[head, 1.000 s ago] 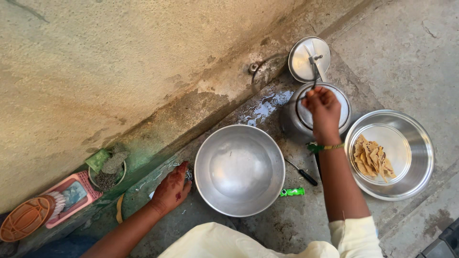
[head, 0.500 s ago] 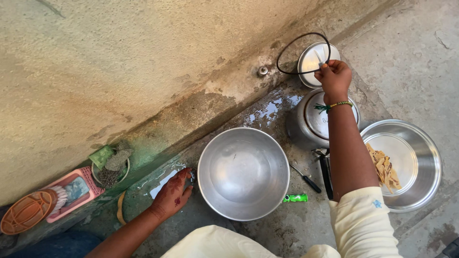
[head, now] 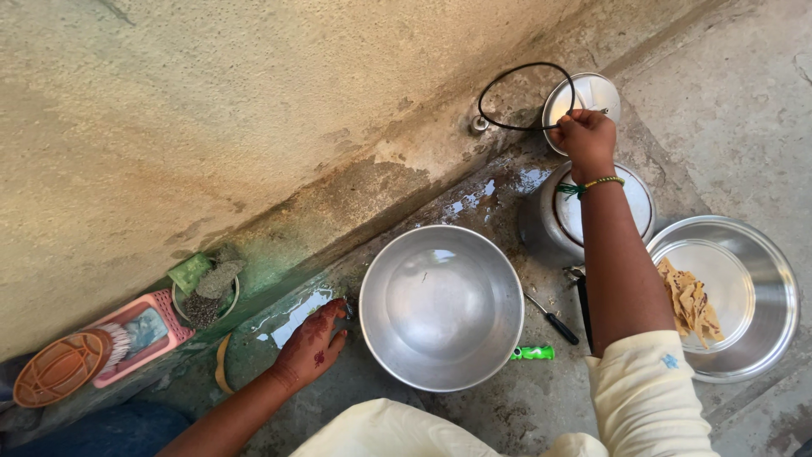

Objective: The person disassembles a pressure cooker at an outdoor washing spot, removing the rubber gasket and small lid parts, and scrubs the gasket by hand. They wash the parts in a large metal basin of water using a toothbrush, then reassemble the cooker by seating the gasket on the lid and closing it onto the pot.

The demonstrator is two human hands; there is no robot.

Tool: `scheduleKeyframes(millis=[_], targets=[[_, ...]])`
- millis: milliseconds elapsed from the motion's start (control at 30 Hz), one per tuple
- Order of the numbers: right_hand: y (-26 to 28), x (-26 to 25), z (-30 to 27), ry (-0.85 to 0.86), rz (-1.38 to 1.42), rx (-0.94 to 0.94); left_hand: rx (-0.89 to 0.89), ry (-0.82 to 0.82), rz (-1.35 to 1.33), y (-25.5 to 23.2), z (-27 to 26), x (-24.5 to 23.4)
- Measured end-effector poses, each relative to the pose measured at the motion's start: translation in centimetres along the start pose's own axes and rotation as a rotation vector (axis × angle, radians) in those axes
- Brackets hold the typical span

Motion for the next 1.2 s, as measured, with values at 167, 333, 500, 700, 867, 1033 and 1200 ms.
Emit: scheduleKeyframes(millis=[167, 333, 500, 700, 867, 1033, 1200], targets=[[5.9, -2.8, -6.4, 0.033, 0.072, -0.086, -0.071, 0.009, -0.081, -0.6, -0.4, -0.6], [9.6, -10.1, -14.2, -0.031, -0.021, -0.071, -0.094, 0.031, -0.048, -0.7, -0.5, -0.5], [8.5, -15.4, -18.2, -0.101, 0.045, -0.007, -0.025, 0.002, -0.065, -1.4, -0.9, -0.4], [5.0, -18.5, -18.8, -0.187, 0.043, 0.043, -0.036, 0.021, -0.085, -1.7, -1.3, -0.2], [3.4, -18.3, -19.1, -0.185, 0.013, 0.054, -0.055, 0.047, -0.085, -1.9, -1.3, -0.2], [3.5, -17.3, -19.9, -0.195, -0.059, 0.010, -0.052, 0.049, -0.090, -2.5, -1.3, -0.4], [5.0, -16.1, -20.4, -0.213, -0.150, -0.009, -0.095, 0.075, -0.054, -3.1, -1.2, -0.5]])
Point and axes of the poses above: each hand's wrist, its own z-axis towards the middle knuckle, its own x-axis out of the palm, y = z × x, the point moved 3 cm from there along z, towards the middle knuckle, and after that the axes turned 8 degrees about -x, right-handed, at the moved point
